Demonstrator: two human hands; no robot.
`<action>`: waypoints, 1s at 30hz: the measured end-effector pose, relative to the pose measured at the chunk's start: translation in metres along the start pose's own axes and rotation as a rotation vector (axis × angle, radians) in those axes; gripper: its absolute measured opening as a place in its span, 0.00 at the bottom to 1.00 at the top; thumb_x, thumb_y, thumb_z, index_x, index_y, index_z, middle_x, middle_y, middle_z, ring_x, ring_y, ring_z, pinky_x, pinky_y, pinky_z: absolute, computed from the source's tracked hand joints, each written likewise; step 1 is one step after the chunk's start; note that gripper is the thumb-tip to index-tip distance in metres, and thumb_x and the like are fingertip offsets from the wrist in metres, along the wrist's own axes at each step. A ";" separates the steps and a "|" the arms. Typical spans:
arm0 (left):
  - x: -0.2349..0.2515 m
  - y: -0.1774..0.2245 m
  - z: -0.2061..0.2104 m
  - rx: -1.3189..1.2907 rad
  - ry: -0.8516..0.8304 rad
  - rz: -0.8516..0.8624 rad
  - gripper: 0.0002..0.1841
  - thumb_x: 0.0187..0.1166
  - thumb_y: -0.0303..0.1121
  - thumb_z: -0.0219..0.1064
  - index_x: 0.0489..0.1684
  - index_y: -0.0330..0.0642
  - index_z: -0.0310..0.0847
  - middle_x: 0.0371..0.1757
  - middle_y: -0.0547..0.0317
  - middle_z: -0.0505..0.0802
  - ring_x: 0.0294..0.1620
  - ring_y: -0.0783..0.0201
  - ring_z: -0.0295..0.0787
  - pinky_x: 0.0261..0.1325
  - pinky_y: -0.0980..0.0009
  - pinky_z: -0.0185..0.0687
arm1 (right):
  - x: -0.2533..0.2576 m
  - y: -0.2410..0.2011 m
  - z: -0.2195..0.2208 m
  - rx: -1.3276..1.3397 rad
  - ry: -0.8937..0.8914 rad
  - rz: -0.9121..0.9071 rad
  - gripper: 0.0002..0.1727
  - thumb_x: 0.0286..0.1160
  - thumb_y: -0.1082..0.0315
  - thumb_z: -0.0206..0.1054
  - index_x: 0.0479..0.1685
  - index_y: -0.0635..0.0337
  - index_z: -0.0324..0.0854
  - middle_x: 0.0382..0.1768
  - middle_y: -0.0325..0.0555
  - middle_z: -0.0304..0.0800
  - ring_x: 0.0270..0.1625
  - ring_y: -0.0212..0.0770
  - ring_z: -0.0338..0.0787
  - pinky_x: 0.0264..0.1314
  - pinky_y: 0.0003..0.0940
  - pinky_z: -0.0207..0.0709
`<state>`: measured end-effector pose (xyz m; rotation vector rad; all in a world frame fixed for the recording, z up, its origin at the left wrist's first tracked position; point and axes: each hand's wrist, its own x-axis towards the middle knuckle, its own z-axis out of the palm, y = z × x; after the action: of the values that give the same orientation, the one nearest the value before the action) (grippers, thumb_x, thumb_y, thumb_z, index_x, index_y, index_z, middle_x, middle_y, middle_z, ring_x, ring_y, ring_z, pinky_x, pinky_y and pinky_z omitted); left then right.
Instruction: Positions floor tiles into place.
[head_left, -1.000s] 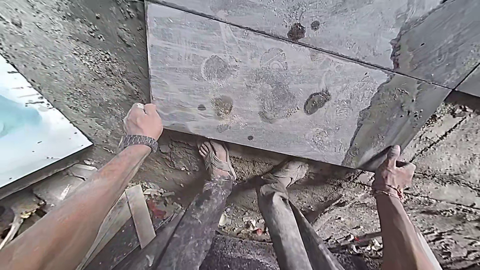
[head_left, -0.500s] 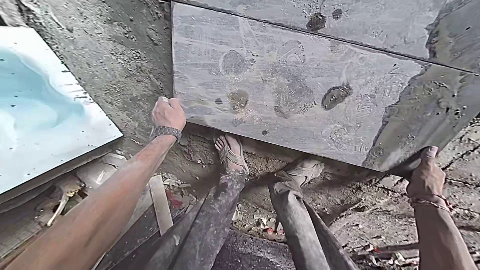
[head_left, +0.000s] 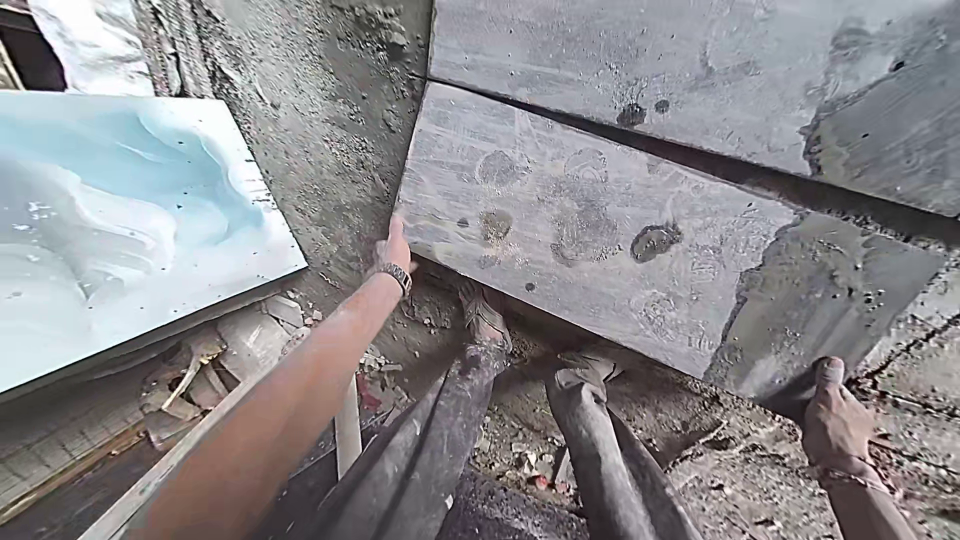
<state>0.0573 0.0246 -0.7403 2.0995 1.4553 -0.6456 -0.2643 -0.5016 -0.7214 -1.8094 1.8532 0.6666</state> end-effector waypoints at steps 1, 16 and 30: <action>-0.004 0.000 0.005 -0.246 -0.054 -0.085 0.44 0.86 0.69 0.47 0.91 0.40 0.56 0.88 0.39 0.68 0.88 0.43 0.65 0.82 0.38 0.68 | 0.000 -0.002 -0.001 0.003 -0.017 0.007 0.47 0.87 0.30 0.44 0.60 0.75 0.81 0.59 0.73 0.85 0.64 0.58 0.85 0.69 0.61 0.71; 0.014 -0.003 -0.017 -0.440 -0.135 -0.020 0.43 0.81 0.71 0.54 0.87 0.49 0.66 0.84 0.52 0.78 0.85 0.55 0.72 0.83 0.45 0.72 | 0.015 -0.008 -0.013 -0.104 -0.145 0.000 0.52 0.85 0.25 0.35 0.65 0.70 0.80 0.60 0.70 0.85 0.64 0.58 0.86 0.67 0.65 0.73; -0.047 -0.021 0.010 -0.612 -0.320 -0.337 0.59 0.70 0.86 0.22 0.92 0.48 0.54 0.89 0.43 0.69 0.85 0.42 0.70 0.76 0.35 0.74 | 0.024 -0.007 -0.005 -0.149 -0.120 0.014 0.46 0.91 0.33 0.35 0.63 0.68 0.83 0.60 0.62 0.88 0.63 0.47 0.87 0.69 0.53 0.74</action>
<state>0.0219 -0.0086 -0.7204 1.2430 1.5772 -0.5346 -0.2574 -0.5232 -0.7324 -1.8063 1.7801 0.9193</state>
